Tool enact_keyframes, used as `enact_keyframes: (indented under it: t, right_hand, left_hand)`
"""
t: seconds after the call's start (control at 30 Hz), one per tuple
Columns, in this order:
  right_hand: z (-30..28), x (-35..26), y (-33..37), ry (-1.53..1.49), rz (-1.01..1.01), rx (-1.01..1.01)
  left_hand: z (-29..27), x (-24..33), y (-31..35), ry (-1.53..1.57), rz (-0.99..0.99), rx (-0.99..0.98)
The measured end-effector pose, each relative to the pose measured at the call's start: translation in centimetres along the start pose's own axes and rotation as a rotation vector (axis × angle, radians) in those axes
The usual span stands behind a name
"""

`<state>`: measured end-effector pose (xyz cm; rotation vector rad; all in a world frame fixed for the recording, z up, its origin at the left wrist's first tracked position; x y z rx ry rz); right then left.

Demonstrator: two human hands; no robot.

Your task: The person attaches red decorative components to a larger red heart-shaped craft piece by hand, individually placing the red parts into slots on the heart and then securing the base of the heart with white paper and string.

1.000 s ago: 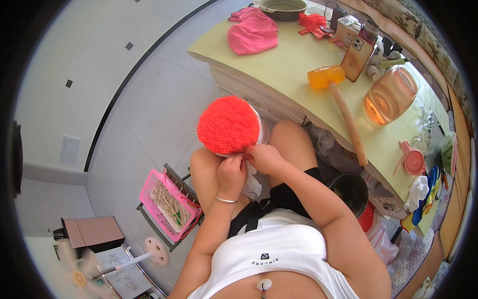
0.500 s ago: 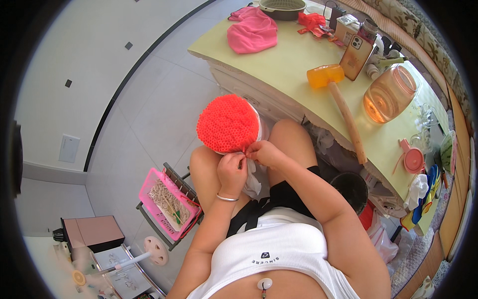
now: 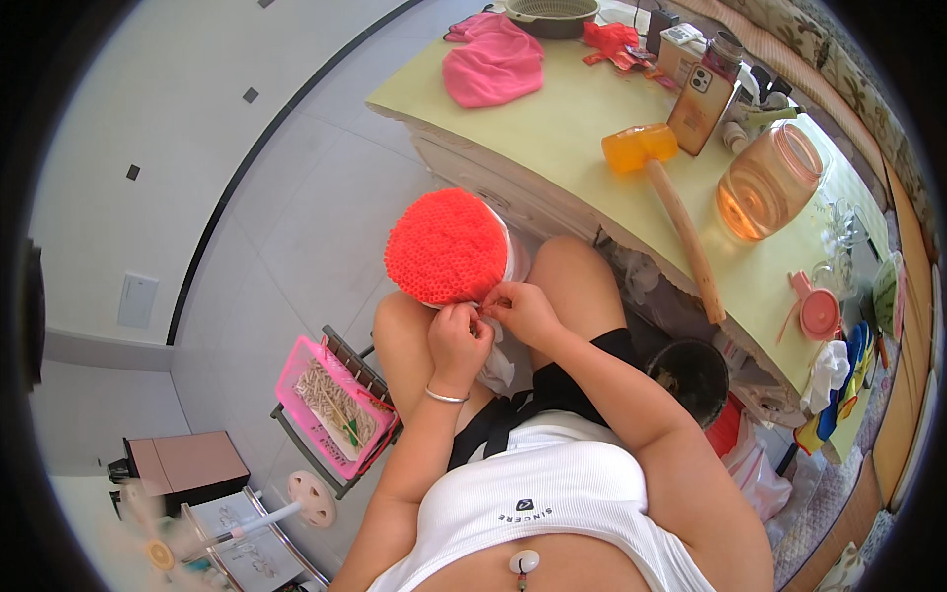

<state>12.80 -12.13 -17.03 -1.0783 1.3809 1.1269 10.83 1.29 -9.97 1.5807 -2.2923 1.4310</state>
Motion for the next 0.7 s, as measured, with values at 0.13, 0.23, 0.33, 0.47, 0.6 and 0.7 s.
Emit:
enact_keyframes:
  t: [0.13,0.23,0.33,0.47,0.6,0.7]
  right_hand:
    - [-0.9,-2.7,0.5,0.167,-0.195,0.138]
    - [-2.5,-4.6,0.9,0.343,-0.395,0.327]
    - [-1.4,-5.2,1.2,0.426,-0.546,0.351]
    - [-1.4,-4.7,0.6,0.396,-0.457,0.260]
    - [-1.5,-4.9,1.0,0.440,-0.481,0.256]
    - [-1.7,-4.8,0.5,0.499,-0.476,0.244]
  left_hand:
    - [0.6,-0.3,-0.1,-0.053,-0.004,-0.066]
    - [0.6,1.0,-0.7,-0.128,0.051,-0.092]
    - [0.1,0.4,-0.5,-0.133,0.037,-0.120]
    - [0.3,0.0,-0.2,-0.038,-0.002,-0.128]
    - [0.5,0.5,-0.5,-0.075,0.036,-0.116]
    - [0.8,0.5,-0.5,-0.090,0.081,-0.127]
Point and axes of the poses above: each hand's wrist, its own y-axis away from the middle knuckle, its own z-axis out of the palm, x = y × z, the point moved 7 cm from there along -y, towards the middle knuckle, and after that the axes turned 14 degrees about x, right-handed, at the moved point
